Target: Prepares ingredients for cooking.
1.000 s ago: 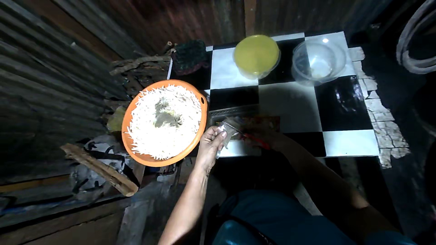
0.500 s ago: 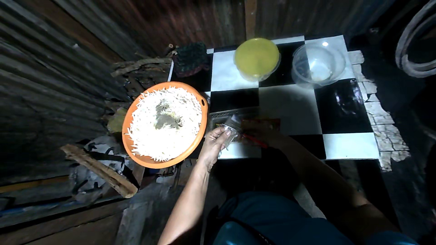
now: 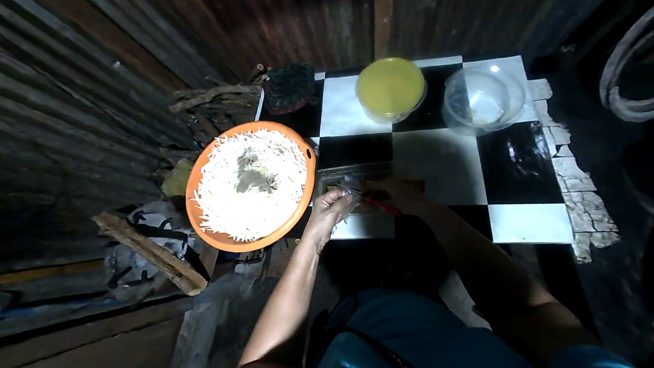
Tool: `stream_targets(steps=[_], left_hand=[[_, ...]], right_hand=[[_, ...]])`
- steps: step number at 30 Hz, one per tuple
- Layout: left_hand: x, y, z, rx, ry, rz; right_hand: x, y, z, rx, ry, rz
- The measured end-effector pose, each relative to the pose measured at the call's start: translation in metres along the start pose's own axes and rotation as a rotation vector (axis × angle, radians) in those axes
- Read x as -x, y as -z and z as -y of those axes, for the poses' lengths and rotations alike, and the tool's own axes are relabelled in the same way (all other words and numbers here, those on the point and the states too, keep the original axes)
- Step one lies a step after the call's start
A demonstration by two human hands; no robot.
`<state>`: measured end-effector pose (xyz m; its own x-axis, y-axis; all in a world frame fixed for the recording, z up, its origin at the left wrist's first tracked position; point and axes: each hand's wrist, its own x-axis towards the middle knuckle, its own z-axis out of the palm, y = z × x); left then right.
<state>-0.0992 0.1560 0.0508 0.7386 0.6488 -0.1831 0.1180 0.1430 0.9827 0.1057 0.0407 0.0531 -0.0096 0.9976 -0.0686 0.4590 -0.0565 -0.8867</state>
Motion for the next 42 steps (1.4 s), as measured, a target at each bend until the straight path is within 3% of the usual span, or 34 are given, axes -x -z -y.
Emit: stream_targets(steps=[6,12,16,18,20,23,26,30,36,40,42], left_hand=[[0.005,0.001,0.003,-0.001,0.039,-0.05],[0.011,0.003,0.006,0.103,-0.063,-0.106],[0.017,0.002,-0.003,0.147,-0.146,-0.2],[0.018,0.001,-0.011,0.175,-0.172,-0.259],[0.017,-0.002,-0.018,0.242,-0.188,-0.326],[0.013,-0.005,-0.029,0.356,-0.22,-0.41],[0.009,-0.004,-0.04,0.421,-0.26,-0.459],[0.012,0.015,-0.049,0.424,-0.274,-0.52],[0.044,0.07,-0.053,0.314,-0.367,-0.701],[0.07,0.11,-0.043,0.293,-0.392,-0.853],[0.08,0.128,-0.043,0.259,-0.414,-0.905]], right_hand=[[-0.004,0.007,-0.005,0.052,-0.122,0.025],[-0.012,0.01,-0.007,0.29,-0.332,0.077],[-0.013,0.011,0.001,0.395,-0.342,0.072],[-0.013,0.011,0.014,0.449,-0.306,-0.012],[-0.014,0.009,0.024,0.373,-0.128,-0.13],[-0.025,-0.002,0.051,-0.014,0.051,-0.156],[-0.046,-0.02,0.079,-0.277,0.015,-0.22],[-0.084,-0.031,0.1,-0.381,0.08,-0.35],[-0.146,-0.035,0.168,0.057,0.352,-0.471],[-0.179,-0.051,0.198,0.481,0.284,-0.176],[-0.189,-0.056,0.21,0.552,0.278,-0.148]])
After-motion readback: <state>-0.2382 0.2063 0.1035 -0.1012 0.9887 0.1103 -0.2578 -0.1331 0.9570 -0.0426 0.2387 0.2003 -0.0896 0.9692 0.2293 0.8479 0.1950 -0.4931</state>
